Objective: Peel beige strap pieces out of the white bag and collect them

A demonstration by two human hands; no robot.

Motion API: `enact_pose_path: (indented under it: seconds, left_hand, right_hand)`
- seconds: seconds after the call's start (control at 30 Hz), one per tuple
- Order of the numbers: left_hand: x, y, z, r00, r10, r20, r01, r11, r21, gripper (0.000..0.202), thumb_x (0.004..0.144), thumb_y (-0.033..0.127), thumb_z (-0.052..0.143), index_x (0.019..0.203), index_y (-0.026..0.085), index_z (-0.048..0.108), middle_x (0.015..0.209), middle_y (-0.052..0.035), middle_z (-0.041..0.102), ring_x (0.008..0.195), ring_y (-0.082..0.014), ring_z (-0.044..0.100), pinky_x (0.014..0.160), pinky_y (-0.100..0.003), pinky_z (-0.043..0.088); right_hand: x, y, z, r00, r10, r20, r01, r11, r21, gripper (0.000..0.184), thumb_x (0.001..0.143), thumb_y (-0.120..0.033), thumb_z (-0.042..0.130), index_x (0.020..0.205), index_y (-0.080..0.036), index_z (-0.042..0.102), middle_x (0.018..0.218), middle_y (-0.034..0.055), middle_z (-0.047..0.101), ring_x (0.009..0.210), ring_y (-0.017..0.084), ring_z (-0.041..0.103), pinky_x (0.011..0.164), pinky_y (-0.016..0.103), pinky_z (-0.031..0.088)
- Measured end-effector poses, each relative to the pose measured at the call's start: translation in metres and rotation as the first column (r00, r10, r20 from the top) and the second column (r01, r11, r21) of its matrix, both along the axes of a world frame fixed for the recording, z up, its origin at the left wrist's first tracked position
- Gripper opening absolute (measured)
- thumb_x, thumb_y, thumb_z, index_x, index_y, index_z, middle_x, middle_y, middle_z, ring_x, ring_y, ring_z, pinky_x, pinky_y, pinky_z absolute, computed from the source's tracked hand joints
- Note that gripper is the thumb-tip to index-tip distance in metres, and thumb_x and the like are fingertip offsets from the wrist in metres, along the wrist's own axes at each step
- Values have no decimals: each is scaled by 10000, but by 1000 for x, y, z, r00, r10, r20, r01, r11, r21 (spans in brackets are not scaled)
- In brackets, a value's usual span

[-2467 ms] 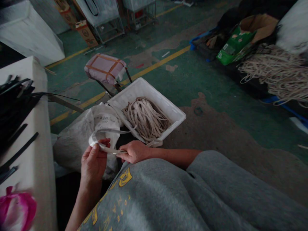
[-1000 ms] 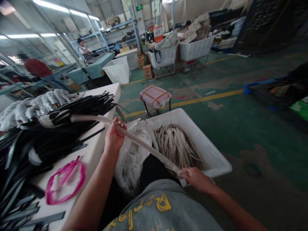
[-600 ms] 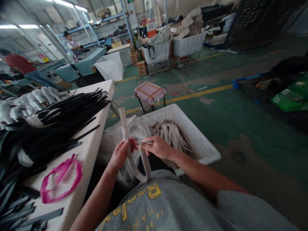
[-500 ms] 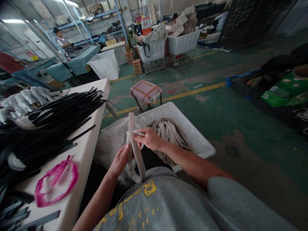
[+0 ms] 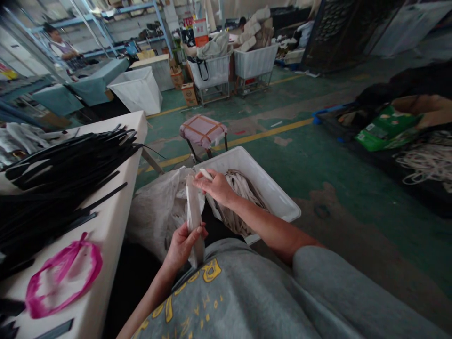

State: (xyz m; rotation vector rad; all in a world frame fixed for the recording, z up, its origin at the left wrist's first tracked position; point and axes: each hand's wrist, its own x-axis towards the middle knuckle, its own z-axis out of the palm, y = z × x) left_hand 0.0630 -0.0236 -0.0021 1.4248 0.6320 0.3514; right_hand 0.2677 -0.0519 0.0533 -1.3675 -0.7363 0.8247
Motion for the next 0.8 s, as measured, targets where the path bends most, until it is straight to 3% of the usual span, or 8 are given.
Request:
enact_pose_path:
  seconds: [0.1,0.23,0.37,0.5,0.63,0.73,0.8]
  left_hand:
    - [-3,3,-1,999,-37,-8,37,999,12,375,850,522,668,945,161,698,761,-40,705,711,-163,621,686,-273,491]
    - [-6,6,-2,994,-112,-16,112,994,19,364,876,523,636,930,165,680,761,-40,700,715,-166,621,694,-282,494]
    - [-3,7,4,987,-160,-28,161,986,34,349,891,510,626,964,171,663,803,-41,705,749,-173,643,728,-292,511]
    - [16,11,24,989,-143,43,139,987,86,421,891,536,619,1109,176,634,944,-62,729,824,-194,674,789,-319,528]
    - [38,13,40,993,-66,101,48,985,164,448,924,593,522,962,167,655,876,-62,718,809,-201,664,805,-329,518]
    - [44,10,43,993,-96,67,73,957,281,445,945,580,482,898,180,673,851,-66,710,815,-207,652,816,-323,503]
    - [43,6,41,994,-102,39,82,932,352,422,954,553,471,884,193,680,849,-67,707,821,-211,647,811,-318,493]
  right_hand:
    - [8,-3,0,988,105,-116,-111,992,-51,610,655,-583,809,1046,-147,640,506,-84,492,403,50,331,362,185,181]
    - [17,-7,5,940,299,-163,-294,954,56,533,668,-621,788,866,-148,643,486,-91,444,387,35,262,358,194,137]
    - [17,-10,15,958,280,67,-283,957,55,428,742,-558,761,785,-151,637,496,-68,492,426,59,370,407,199,250]
    - [1,-17,23,903,306,302,-317,948,-14,315,836,-452,692,763,-152,626,525,-57,534,482,83,465,499,214,354]
    - [-10,-27,29,846,214,489,-242,970,-5,179,879,-316,609,789,-162,634,598,-30,596,573,111,539,582,227,389]
    - [-6,-34,35,802,86,591,-152,986,62,142,866,-283,611,782,-172,640,703,2,652,678,133,579,662,243,407]
    - [-1,-37,37,787,68,613,-137,988,66,147,865,-295,618,777,-179,640,714,5,655,686,137,578,678,251,405]
